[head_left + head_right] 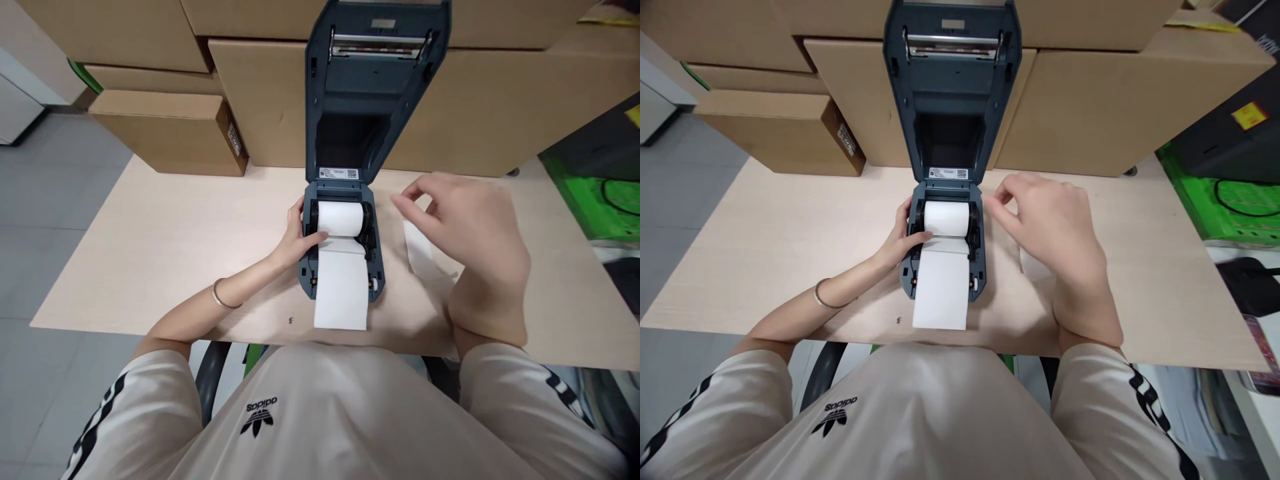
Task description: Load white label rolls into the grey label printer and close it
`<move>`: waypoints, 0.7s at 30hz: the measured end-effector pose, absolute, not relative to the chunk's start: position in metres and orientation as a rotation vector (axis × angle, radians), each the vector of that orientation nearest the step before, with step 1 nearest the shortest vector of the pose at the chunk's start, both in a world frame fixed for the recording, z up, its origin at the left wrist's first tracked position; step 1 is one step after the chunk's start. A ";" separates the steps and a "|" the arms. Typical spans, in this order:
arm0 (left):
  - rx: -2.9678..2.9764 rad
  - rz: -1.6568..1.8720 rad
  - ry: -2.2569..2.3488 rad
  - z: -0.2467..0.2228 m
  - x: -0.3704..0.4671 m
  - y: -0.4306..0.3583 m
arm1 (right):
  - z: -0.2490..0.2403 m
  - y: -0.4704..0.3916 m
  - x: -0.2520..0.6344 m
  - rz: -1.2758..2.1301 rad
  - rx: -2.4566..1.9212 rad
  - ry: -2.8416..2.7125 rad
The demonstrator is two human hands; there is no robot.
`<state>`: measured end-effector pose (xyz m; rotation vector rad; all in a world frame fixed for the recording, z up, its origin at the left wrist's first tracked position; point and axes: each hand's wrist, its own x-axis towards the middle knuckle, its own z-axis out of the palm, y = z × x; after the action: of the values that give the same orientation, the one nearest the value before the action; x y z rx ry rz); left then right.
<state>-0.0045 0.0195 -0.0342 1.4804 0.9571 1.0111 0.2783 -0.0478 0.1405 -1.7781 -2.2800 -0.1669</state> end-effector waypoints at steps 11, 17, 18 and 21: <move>1.554 0.983 0.957 -0.043 -0.012 0.028 | 0.108 -0.069 0.228 0.375 -1.191 -2.970; 1.581 0.962 0.955 -0.043 -0.013 0.029 | 0.112 -0.066 0.233 0.366 -1.265 -2.992; 1.582 0.964 0.956 -0.043 -0.013 0.029 | 0.113 -0.066 0.234 0.371 -1.261 -2.978; 1.592 0.972 0.940 -0.042 -0.013 0.029 | 0.113 -0.066 0.232 0.378 -1.251 -2.953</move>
<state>-0.0127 0.0286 -0.0425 1.5924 0.9396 0.9722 0.2324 -0.0658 0.1129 -1.2513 -2.9527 0.3776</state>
